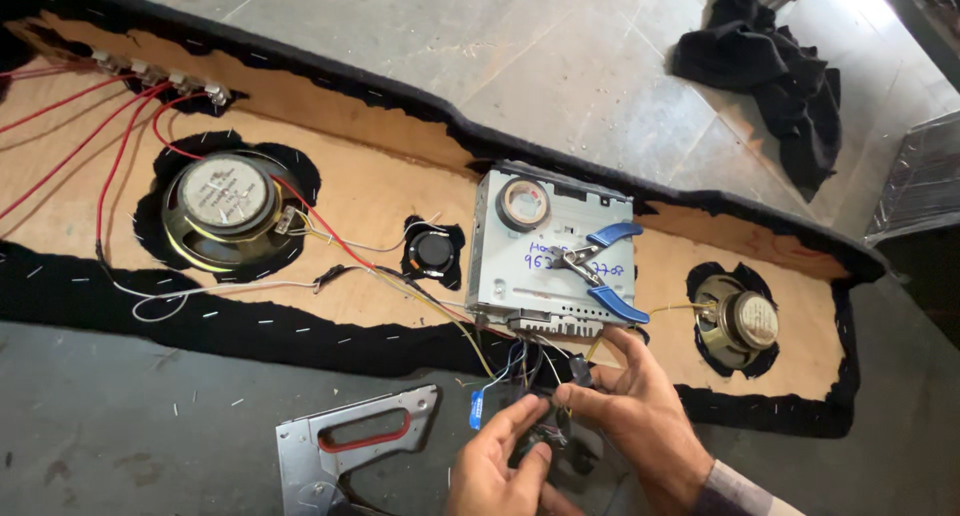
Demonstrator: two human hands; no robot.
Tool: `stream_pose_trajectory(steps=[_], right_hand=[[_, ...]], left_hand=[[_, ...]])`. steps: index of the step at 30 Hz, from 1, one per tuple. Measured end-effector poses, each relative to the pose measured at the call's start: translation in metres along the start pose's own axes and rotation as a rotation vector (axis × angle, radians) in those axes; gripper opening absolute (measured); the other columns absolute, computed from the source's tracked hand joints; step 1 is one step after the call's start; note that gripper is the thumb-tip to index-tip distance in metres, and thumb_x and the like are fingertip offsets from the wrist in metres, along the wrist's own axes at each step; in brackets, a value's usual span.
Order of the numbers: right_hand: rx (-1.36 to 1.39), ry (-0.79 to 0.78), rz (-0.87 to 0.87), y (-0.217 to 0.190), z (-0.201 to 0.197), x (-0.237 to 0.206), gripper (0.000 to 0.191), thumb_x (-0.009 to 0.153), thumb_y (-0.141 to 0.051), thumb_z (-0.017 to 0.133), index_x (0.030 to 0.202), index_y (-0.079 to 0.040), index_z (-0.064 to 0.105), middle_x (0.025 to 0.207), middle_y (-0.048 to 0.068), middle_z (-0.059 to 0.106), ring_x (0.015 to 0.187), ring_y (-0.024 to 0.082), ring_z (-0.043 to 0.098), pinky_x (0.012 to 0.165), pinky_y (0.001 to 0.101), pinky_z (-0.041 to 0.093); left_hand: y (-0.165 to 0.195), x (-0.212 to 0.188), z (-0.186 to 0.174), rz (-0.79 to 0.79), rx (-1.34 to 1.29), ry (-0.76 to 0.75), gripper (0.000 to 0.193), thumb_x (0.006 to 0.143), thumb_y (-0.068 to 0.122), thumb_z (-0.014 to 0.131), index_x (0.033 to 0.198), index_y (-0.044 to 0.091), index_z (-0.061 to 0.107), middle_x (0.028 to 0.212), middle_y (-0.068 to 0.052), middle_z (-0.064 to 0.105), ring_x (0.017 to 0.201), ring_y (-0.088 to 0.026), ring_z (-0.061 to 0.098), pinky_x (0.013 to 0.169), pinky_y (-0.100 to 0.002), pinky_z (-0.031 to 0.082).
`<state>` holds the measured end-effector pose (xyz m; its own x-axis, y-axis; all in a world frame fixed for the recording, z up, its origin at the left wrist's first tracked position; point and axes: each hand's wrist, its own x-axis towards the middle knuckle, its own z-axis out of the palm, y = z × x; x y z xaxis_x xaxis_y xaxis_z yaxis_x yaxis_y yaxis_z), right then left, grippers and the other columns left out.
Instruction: The person is wiring a car audio system by hand. They strip and twist wires from a harness, connect them to a head unit and two speakers, and secure the connections with electrical tape.
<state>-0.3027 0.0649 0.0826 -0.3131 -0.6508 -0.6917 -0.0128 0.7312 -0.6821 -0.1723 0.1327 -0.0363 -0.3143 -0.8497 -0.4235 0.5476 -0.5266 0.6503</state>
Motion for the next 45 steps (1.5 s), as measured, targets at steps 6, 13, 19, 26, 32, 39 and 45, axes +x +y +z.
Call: stream_pose_trajectory(steps=[6,13,19,26,32,39,45], right_hand=[[0.014,-0.014,0.018,-0.006,0.006,-0.007,0.088,0.08,-0.003,0.074,0.155,-0.009,0.029,0.092,0.014,0.073,0.082,0.02,0.07,0.075,0.0327,0.056],[-0.08,-0.003,0.007,0.002,0.002,-0.007,0.098,0.077,-0.004,0.078,0.16,-0.008,0.026,0.089,0.011,0.068,0.079,0.017,0.062,0.068,0.0307,0.048],[-0.097,-0.007,-0.003,0.014,-0.007,-0.001,0.095,0.078,-0.008,0.08,0.157,-0.007,0.027,0.086,0.007,0.068,0.075,0.014,0.062,0.063,0.0291,0.046],[-0.238,-0.061,-0.09,0.02,-0.013,0.001,0.092,0.081,0.002,0.073,0.161,-0.012,0.029,0.089,0.007,0.075,0.079,0.012,0.068,0.069,0.0274,0.055],[-0.607,0.156,-0.297,0.02,-0.022,-0.008,0.085,0.086,-0.001,0.067,0.162,-0.018,0.033,0.094,0.004,0.078,0.07,0.012,0.066,0.067,0.027,0.054],[-0.281,0.029,-0.315,0.031,-0.036,0.007,0.088,0.079,-0.004,0.078,0.155,-0.008,0.034,0.084,0.006,0.074,0.069,0.008,0.065,0.061,0.0243,0.053],[-0.255,0.007,-0.287,0.051,-0.017,0.011,0.091,0.077,-0.002,0.079,0.157,-0.006,0.035,0.078,0.004,0.071,0.064,0.007,0.054,0.054,0.0229,0.044]], left_hand=[[0.005,0.013,-0.017,-0.315,-0.248,-0.165,0.059,0.097,0.008,0.052,0.154,0.001,0.038,0.153,-0.012,0.06,0.056,-0.019,0.072,0.03,-0.023,0.034],[-0.002,0.024,-0.028,-0.36,-0.147,-0.171,0.052,0.098,0.012,0.06,0.148,-0.001,0.052,0.147,-0.015,0.066,0.051,-0.011,0.066,0.031,-0.021,0.032],[0.001,0.023,-0.024,-0.278,0.04,-0.15,0.037,0.098,0.014,0.067,0.133,0.003,0.073,0.096,-0.011,0.074,0.048,-0.007,0.056,0.039,-0.02,0.035],[0.011,0.025,-0.018,-0.275,0.136,-0.043,0.025,0.091,0.011,0.073,0.114,0.006,0.081,0.08,0.002,0.073,0.049,-0.005,0.052,0.048,-0.022,0.042],[0.004,0.026,-0.021,-0.274,0.281,-0.019,0.022,0.091,0.015,0.074,0.11,0.008,0.083,0.071,0.002,0.066,0.049,-0.004,0.049,0.047,-0.021,0.04],[-0.005,0.031,-0.028,-0.268,0.211,-0.077,0.024,0.091,0.016,0.074,0.113,0.008,0.08,0.078,0.005,0.072,0.052,-0.003,0.05,0.049,-0.02,0.041],[-0.002,0.03,-0.03,-0.246,0.188,-0.108,0.023,0.092,0.017,0.075,0.112,0.008,0.079,0.079,0.005,0.071,0.056,-0.003,0.054,0.052,-0.02,0.044]])
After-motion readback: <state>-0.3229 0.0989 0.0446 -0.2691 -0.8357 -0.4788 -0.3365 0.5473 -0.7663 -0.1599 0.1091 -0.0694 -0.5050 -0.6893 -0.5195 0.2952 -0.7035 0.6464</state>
